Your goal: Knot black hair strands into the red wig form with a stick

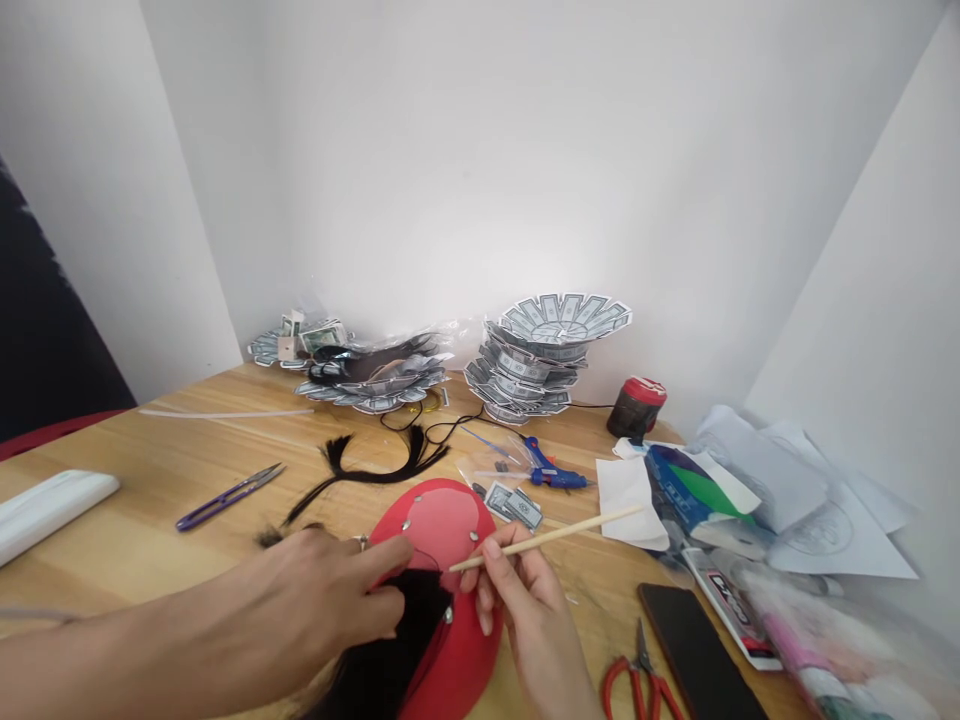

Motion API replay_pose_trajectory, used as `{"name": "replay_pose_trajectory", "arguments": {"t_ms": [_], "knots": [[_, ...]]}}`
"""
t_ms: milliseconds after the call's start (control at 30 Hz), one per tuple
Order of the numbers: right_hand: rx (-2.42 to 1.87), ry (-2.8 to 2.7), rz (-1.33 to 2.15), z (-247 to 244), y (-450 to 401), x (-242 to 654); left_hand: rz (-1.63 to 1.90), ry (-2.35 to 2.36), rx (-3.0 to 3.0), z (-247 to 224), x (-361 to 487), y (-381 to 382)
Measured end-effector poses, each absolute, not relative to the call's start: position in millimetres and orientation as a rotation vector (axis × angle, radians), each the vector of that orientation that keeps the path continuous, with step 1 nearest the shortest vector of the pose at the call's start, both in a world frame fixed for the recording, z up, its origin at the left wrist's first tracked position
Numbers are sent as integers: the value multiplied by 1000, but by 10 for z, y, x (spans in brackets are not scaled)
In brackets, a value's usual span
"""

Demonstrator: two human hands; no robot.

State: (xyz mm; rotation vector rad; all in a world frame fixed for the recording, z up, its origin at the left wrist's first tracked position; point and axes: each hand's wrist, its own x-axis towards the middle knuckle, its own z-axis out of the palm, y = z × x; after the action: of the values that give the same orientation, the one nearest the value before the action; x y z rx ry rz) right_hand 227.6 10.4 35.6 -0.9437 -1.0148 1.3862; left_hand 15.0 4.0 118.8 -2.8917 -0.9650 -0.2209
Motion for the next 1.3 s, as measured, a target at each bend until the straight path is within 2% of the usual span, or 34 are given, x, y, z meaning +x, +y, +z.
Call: {"name": "replay_pose_trajectory", "arguments": {"t_ms": [100, 200, 333, 400, 567, 767, 900, 1133, 1300], "knots": [[-954, -1016, 1383, 342, 101, 2270, -213, -780, -3059, 1140, 120, 83], [-926, -1011, 1382, 302, 103, 2268, -423, -773, -3308, 1117, 140, 136], [-877, -1016, 1392, 246, 96, 2285, -918, -1060, -3400, 998, 153, 190], [-874, -1025, 1385, 241, 85, 2299, -1038, -1236, -3393, 900, 142, 202], [-910, -1109, 1335, 278, 46, 2320, -1063, -1609, -3426, 693, 111, 214], [-956, -1184, 1261, 261, 13, 2308, -1177, -1796, -3426, 598, 109, 255], [-1001, -1228, 1181, 243, 2, 2295, -1298, -1754, -3434, 623, 132, 262], [-983, -1294, 1169, 204, 9, 2350, -993, -1821, -3471, 571, 84, 195], [-991, -1245, 1232, 190, 27, 2385, -1042, -1783, -3479, 555, 56, 189]]}}
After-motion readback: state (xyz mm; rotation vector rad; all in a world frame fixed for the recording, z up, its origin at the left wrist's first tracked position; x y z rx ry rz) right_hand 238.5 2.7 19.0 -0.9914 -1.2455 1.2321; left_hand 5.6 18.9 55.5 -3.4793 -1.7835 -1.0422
